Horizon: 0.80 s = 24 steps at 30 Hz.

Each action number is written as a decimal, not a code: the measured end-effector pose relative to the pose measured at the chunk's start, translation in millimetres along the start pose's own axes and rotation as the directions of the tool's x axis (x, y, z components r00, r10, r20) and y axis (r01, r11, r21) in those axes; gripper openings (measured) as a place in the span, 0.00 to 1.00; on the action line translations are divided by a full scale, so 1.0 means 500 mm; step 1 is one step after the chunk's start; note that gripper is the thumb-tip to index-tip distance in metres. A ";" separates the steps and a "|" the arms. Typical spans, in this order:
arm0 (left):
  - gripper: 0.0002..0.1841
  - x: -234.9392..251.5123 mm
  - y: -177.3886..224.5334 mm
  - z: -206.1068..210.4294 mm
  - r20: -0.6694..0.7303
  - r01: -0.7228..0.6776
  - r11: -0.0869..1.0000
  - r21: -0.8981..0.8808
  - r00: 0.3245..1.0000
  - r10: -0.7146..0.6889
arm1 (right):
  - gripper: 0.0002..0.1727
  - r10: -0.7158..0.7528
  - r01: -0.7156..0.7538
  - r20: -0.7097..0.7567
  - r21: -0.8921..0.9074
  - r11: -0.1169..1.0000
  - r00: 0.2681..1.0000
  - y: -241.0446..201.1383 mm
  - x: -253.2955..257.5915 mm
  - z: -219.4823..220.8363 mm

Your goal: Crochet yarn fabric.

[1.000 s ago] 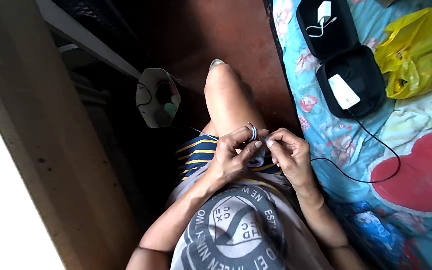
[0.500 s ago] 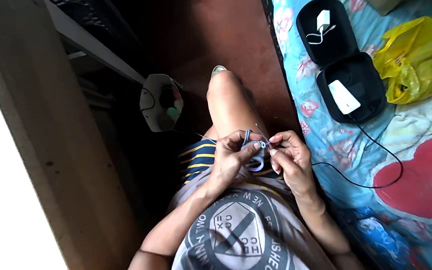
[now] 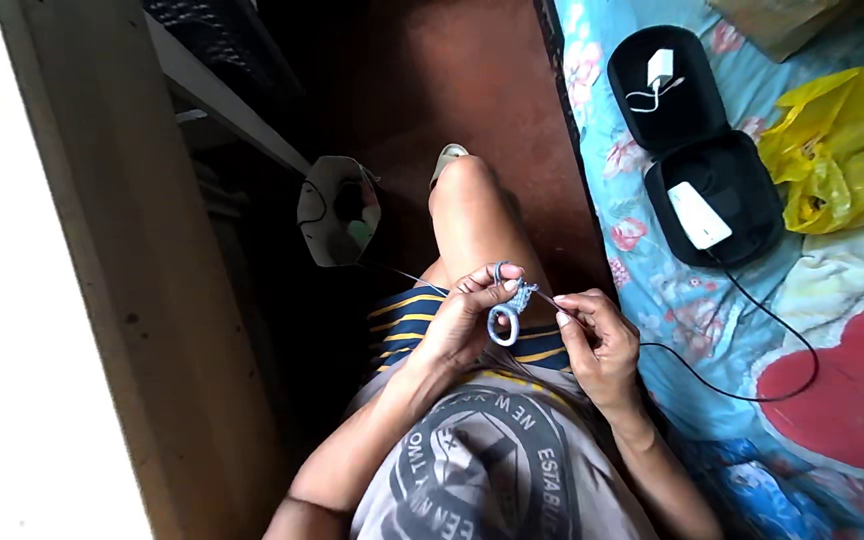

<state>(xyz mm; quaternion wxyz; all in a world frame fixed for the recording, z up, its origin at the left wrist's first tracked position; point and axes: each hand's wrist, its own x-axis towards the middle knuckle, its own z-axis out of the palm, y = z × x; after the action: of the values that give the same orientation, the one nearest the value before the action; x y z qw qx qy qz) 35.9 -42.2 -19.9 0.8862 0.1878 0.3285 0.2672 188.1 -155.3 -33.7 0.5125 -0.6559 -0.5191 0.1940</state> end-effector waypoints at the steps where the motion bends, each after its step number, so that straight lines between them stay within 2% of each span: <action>1: 0.13 0.000 0.000 0.000 0.001 -0.005 1.000 0.001 1.000 0.005 | 0.10 -0.027 0.027 -0.003 -0.046 0.999 1.000 0.001 0.001 0.000; 7: 0.13 -0.002 -0.002 0.002 0.002 -0.065 0.995 0.081 0.998 0.065 | 0.10 -0.129 0.123 -0.007 -0.246 0.961 0.992 0.002 0.006 0.000; 10: 0.11 -0.003 -0.005 0.000 0.020 -0.126 0.979 0.163 0.992 0.125 | 0.10 -0.161 0.153 -0.007 -0.283 0.947 0.987 0.001 0.008 0.001; 12: 0.10 -0.004 -0.007 -0.003 0.049 -0.174 0.956 0.235 0.985 0.167 | 0.10 -0.153 0.146 -0.010 -0.242 0.959 0.988 -0.001 0.008 0.003; 14: 0.11 -0.005 -0.010 -0.004 0.084 -0.221 0.930 0.295 0.975 0.205 | 0.10 -0.050 0.051 0.007 -0.080 0.995 0.999 -0.009 0.008 0.004; 15: 0.17 -0.006 -0.010 -0.003 0.114 -0.247 0.915 0.320 0.969 0.221 | 0.10 0.053 -0.056 0.048 0.063 0.996 0.997 -0.015 0.008 0.003; 16: 0.25 -0.007 -0.010 -0.001 0.152 -0.278 0.896 0.346 0.959 0.239 | 0.11 0.179 -0.201 0.109 0.239 0.950 0.978 -0.022 0.011 0.002; 18: 0.40 -0.009 -0.004 0.004 0.212 -0.323 0.853 0.410 0.943 0.256 | 0.13 0.383 -0.467 0.268 0.526 0.711 0.884 -0.031 0.023 0.003; 19: 0.45 -0.010 0.000 0.006 0.233 -0.342 0.832 0.437 0.936 0.263 | 0.13 0.418 -0.530 0.330 0.601 0.598 0.847 -0.033 0.029 0.004; 21: 0.49 -0.014 0.006 0.007 0.257 -0.381 0.787 0.486 0.922 0.288 | 0.12 0.408 -0.567 0.399 0.650 0.506 0.821 -0.031 0.034 0.007; 24: 0.49 -0.018 0.007 0.008 0.274 -0.416 0.738 0.531 0.909 0.315 | 0.17 0.387 -0.567 0.415 0.634 0.526 0.824 -0.039 0.039 0.013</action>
<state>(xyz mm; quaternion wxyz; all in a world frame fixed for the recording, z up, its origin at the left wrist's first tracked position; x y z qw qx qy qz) 31.5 -45.3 -11.1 0.7406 0.5301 0.2756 0.3075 181.3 -136.4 -14.1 0.5959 -0.4837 -0.2486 0.5909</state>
